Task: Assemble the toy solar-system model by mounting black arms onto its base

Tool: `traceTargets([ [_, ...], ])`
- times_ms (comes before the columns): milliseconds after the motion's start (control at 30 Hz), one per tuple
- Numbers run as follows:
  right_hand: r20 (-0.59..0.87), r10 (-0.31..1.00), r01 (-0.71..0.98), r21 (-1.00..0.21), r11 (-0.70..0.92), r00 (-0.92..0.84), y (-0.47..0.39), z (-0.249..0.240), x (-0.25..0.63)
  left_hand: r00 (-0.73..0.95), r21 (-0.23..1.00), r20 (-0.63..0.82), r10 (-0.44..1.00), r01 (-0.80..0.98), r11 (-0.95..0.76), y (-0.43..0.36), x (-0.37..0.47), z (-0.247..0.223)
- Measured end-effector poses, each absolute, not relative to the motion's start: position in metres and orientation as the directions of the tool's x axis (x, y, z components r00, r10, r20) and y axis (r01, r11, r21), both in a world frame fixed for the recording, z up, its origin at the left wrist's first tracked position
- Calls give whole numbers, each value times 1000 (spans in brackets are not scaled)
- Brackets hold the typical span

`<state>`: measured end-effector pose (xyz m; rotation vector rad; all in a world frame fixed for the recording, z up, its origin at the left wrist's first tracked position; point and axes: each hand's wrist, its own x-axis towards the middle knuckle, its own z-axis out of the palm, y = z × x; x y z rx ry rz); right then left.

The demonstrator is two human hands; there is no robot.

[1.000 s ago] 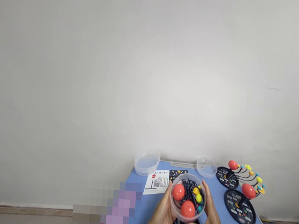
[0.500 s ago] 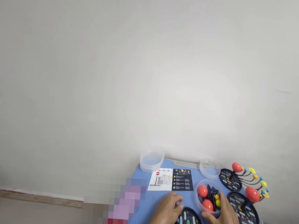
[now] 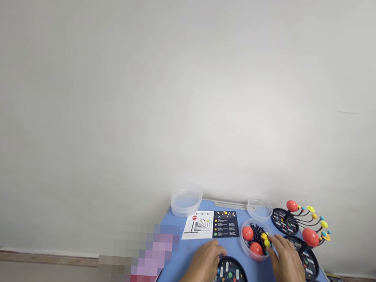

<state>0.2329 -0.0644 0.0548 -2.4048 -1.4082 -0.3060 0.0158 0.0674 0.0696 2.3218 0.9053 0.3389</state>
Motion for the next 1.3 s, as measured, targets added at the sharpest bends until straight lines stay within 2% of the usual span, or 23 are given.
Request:
traceTargets([
  [167,167,818,832,-186,-522,550,-48,97,219,728,615,24,686,530,-584,68,17,69],
  [300,26,835,823,-183,-537,550,-33,111,210,733,570,45,679,540,-619,68,19,73],
  [500,82,802,805,-107,-583,592,-29,105,231,720,524,74,690,561,-641,66,20,78],
  [700,47,830,831,-27,-555,556,-24,99,239,728,531,83,681,546,-648,64,22,78],
  [900,43,859,860,-63,-506,509,-15,90,236,725,548,91,683,536,-642,63,21,78],
  [1300,93,876,868,-220,-445,473,-16,83,244,720,548,91,688,541,-638,63,21,76],
])
